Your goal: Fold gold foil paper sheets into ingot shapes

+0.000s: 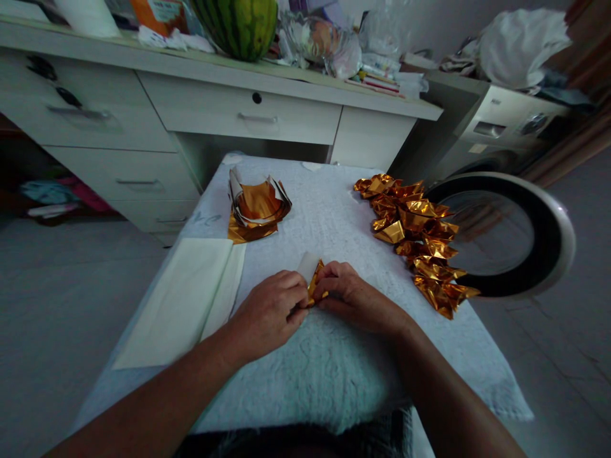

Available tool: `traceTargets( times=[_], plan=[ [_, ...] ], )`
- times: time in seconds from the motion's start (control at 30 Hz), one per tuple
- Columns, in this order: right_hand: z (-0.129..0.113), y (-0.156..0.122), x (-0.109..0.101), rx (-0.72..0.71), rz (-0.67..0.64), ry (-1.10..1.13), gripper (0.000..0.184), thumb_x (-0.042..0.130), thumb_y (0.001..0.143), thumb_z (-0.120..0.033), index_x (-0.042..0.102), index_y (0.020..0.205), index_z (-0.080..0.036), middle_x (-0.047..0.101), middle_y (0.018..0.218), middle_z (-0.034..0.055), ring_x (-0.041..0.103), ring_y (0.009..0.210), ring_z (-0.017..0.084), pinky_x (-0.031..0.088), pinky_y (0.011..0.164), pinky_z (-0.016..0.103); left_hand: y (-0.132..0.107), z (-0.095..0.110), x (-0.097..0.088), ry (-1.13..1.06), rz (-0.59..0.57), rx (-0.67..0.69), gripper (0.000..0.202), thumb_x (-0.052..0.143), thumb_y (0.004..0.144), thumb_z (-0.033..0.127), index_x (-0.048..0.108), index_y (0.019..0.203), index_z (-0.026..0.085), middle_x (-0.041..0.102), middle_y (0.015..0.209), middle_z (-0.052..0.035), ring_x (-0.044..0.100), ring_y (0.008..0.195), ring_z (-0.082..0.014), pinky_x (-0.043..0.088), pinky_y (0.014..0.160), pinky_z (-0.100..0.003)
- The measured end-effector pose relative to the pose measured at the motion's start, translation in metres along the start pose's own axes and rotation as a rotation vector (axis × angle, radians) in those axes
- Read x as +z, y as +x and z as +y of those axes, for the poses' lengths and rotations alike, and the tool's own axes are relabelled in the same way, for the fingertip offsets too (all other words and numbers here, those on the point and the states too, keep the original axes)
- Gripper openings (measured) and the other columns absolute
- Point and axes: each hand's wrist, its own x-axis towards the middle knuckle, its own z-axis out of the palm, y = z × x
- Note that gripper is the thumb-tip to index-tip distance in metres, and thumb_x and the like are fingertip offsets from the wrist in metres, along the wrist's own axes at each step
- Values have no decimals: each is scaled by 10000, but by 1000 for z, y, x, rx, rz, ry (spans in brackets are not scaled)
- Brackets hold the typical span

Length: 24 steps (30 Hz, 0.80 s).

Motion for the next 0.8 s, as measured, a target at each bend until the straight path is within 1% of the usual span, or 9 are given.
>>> traceTargets(
  times=[0.2, 0.4, 0.47, 0.57, 0.7, 0.8],
  plan=[
    [-4, 2, -2, 56, 15, -15, 49, 622, 885, -160, 648, 894, -200, 580, 1003, 50, 478, 973, 201, 385, 894, 363, -1, 3, -1, -19, 5, -18, 112, 599, 797, 74, 582, 773, 182, 586, 909, -38, 556, 906, -201, 476, 824, -363],
    [-1, 2, 0, 39, 27, 16, 78, 637, 885, -152, 679, 862, -215, 584, 1021, 41, 493, 998, 195, 377, 917, 363, 1, 6, 2, -95, 48, -75, 109, 671, 796, 145, 643, 879, 209, 617, 926, -26, 575, 917, -209, 484, 830, -379],
    [0, 2, 1, 30, 32, 23, 81, 640, 889, -160, 688, 857, -216, 589, 1023, 42, 500, 1007, 195, 373, 928, 366, 2, 7, 3, -136, 64, -84, 86, 644, 821, 128, 655, 842, 211, 624, 893, -17, 586, 887, -192, 484, 811, -361],
    [-1, 2, 1, 22, 36, 22, 91, 633, 890, -151, 685, 850, -215, 596, 1017, 42, 507, 1003, 192, 374, 931, 366, 3, 8, 4, -167, 75, -92, 115, 614, 840, 109, 659, 791, 202, 623, 855, -13, 591, 853, -180, 485, 788, -350],
    [-3, 1, 0, 31, 36, 24, 100, 635, 876, -137, 682, 863, -224, 590, 1025, 36, 499, 1020, 197, 371, 935, 369, 3, 9, 5, -160, 94, -99, 126, 610, 829, 103, 646, 754, 198, 612, 835, -12, 585, 838, -179, 492, 778, -350],
    [-4, 2, 1, 54, 35, 22, 80, 631, 877, -145, 668, 845, -208, 580, 1019, 43, 489, 1002, 199, 372, 924, 373, 0, 8, 7, -119, 121, -107, 110, 636, 803, 108, 630, 740, 197, 596, 869, -18, 570, 873, -189, 496, 806, -369]
  ],
)
